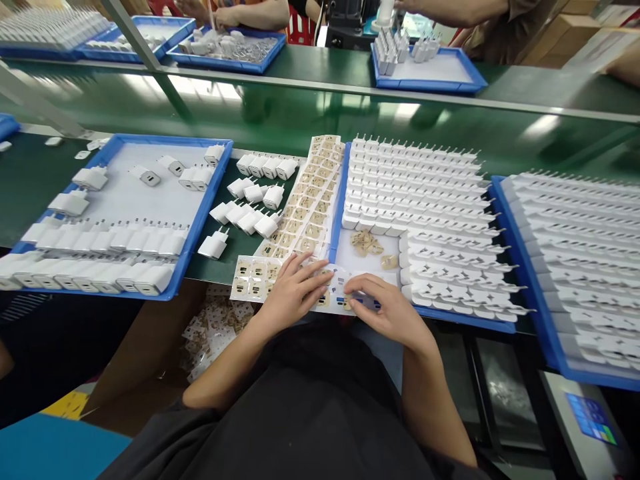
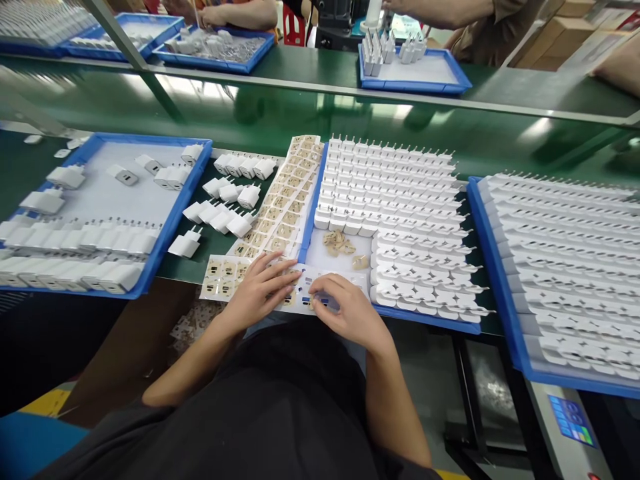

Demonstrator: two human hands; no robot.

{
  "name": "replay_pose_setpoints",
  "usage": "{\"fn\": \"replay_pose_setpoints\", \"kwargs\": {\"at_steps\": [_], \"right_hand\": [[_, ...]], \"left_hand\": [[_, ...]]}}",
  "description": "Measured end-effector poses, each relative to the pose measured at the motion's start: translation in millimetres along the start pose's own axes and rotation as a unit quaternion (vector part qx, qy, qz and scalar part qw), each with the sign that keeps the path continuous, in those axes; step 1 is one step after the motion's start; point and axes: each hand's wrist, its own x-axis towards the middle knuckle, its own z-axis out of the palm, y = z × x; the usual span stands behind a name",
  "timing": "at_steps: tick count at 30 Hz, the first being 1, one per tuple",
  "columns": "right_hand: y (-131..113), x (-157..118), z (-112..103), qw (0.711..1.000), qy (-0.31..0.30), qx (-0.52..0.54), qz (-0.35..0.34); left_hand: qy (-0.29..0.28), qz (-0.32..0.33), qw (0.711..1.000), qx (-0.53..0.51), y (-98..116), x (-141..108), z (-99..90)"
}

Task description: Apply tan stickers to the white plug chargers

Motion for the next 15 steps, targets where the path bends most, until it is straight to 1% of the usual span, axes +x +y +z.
{"fn": "replay_pose_setpoints", "kwargs": {"at_steps": [5,10,15], "right_hand": [[5.4,-8.3,-2.6,0.998,0.053,-0.019,-0.007],[9.7,-7.2,4.6,0.996,0.058,-0.067,0.003],[9.4,6.9,15.5,0.987,0.050,-0.143,-0.055]], "left_hand": [[0.016,-0.004,1.000,-0.003,0.4,2.9,1.5],[0.014,0.004,1.000,-0.001,-1.1,4.6,2.2],[0.014,0.005,1.000,-0.003,-0.3,3.9,2.1]]}}
